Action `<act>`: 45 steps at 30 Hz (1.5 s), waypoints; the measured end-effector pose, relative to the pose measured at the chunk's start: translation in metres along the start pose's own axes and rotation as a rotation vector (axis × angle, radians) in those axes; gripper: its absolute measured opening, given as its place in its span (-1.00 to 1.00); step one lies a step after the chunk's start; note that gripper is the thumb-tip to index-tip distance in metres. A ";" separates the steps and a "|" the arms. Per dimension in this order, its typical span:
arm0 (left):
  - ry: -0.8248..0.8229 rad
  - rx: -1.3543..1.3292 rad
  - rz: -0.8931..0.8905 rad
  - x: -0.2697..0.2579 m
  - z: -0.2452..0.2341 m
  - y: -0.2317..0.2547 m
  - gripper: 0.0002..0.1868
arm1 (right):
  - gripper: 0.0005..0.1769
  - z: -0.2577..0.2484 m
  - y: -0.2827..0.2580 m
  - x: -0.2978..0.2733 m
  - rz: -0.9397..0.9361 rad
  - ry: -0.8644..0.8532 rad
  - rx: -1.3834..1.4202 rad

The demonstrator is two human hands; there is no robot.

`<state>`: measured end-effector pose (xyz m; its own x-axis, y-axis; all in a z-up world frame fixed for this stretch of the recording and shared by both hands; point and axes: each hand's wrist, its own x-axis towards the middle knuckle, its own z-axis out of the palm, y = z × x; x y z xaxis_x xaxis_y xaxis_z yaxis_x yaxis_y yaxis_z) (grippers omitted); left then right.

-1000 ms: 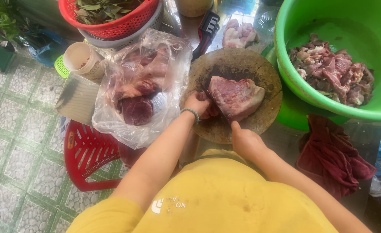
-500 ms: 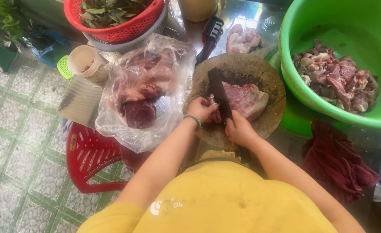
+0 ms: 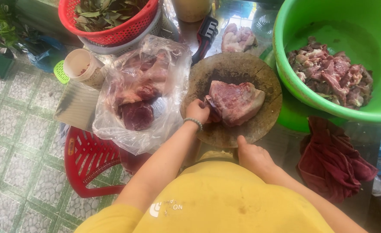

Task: The person cuts large pieces of raw meat into smaller pieces using a cleaver on a round wooden cutting board. They transfer the cut meat into a green plastic basin. The person also handles a plastic bag containing more raw meat.

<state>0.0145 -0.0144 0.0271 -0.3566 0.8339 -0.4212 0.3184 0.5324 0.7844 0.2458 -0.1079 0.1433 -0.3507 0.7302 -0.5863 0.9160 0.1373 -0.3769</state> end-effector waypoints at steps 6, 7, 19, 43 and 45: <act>-0.159 -0.105 -0.070 -0.003 -0.009 0.021 -0.72 | -0.58 0.007 -0.012 0.062 -0.097 0.132 0.017; -0.155 -0.104 -0.070 -0.004 -0.012 0.023 -0.72 | -0.58 0.007 -0.017 0.080 -0.101 0.132 0.018; 0.111 0.252 0.078 0.006 -0.002 -0.005 -0.63 | -0.63 0.021 0.012 0.049 -0.142 0.051 0.074; -0.176 -0.362 -0.064 -0.025 -0.041 -0.045 -0.56 | -0.68 -0.016 -0.032 0.029 -0.069 0.137 -0.021; -0.146 -0.473 -0.200 -0.034 -0.044 -0.027 -0.59 | -0.71 -0.005 -0.034 0.006 -0.095 0.097 -0.078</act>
<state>-0.0209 -0.0640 0.0405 -0.2329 0.7526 -0.6159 -0.1859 0.5872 0.7878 0.2134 -0.1050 0.1560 -0.4190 0.7724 -0.4773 0.8935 0.2571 -0.3683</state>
